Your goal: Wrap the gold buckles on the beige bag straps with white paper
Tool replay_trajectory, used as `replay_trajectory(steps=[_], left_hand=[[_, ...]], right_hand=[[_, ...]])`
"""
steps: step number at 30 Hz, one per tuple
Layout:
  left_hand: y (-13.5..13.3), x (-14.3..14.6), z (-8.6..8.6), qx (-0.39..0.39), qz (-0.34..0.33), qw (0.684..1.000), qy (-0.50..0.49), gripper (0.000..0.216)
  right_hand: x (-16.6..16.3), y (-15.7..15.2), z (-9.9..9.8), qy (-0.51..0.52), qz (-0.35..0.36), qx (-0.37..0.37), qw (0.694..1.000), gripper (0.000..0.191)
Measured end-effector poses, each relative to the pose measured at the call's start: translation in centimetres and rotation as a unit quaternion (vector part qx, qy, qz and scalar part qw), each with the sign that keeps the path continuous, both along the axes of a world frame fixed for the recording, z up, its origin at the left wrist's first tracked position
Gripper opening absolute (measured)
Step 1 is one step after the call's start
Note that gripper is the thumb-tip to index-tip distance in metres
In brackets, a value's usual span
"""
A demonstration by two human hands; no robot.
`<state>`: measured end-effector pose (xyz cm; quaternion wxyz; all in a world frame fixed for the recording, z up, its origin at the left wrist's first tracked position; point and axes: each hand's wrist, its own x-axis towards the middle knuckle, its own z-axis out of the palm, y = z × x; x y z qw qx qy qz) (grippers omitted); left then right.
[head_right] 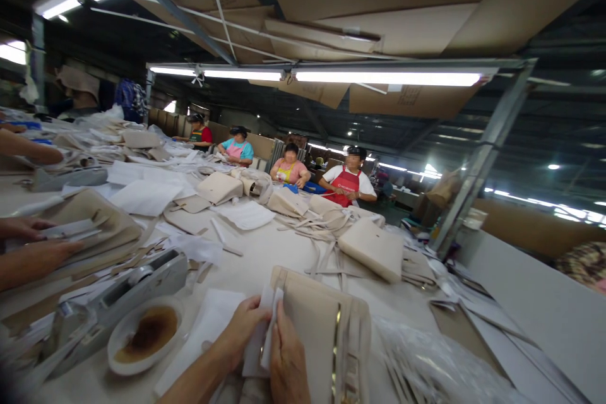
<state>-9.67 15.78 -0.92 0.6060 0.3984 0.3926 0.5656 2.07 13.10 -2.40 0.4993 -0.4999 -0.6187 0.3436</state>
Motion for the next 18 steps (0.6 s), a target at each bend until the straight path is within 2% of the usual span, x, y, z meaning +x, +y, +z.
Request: replay_trajectory(steps=[3, 6, 9, 14, 16, 18], left_hand=[[-0.1, -0.3, 0.4, -0.020, -0.012, 1.000, -0.020, 0.032], [0.0, -0.4, 0.3, -0.049, 0.003, 0.998, -0.032, 0.034], [0.2, -0.4, 0.1, -0.061, 0.007, 0.997, -0.039, 0.030], [0.5, -0.4, 0.0, -0.063, 0.028, 0.997, -0.040, 0.024], [0.7, -0.4, 0.0, -0.064, 0.034, 0.997, -0.036, 0.022], [0.8, -0.3, 0.0, -0.066, 0.031, 0.997, -0.032, 0.020]], right_hand=[[0.1, -0.1, 0.1, -0.028, 0.028, 0.052, 0.998, 0.053], [0.2, -0.2, 0.1, -0.033, 0.036, 0.051, 0.998, 0.047], [0.2, -0.3, 0.1, -0.005, 0.027, 0.008, 1.000, 0.053], [-0.4, -0.5, 0.6, 0.146, 0.006, -0.088, 0.985, 0.092], [-0.5, -0.7, 0.8, 0.168, 0.018, -0.141, 0.976, 0.086], [-0.4, -1.0, 1.0, 0.179, 0.055, -0.170, 0.967, 0.067]])
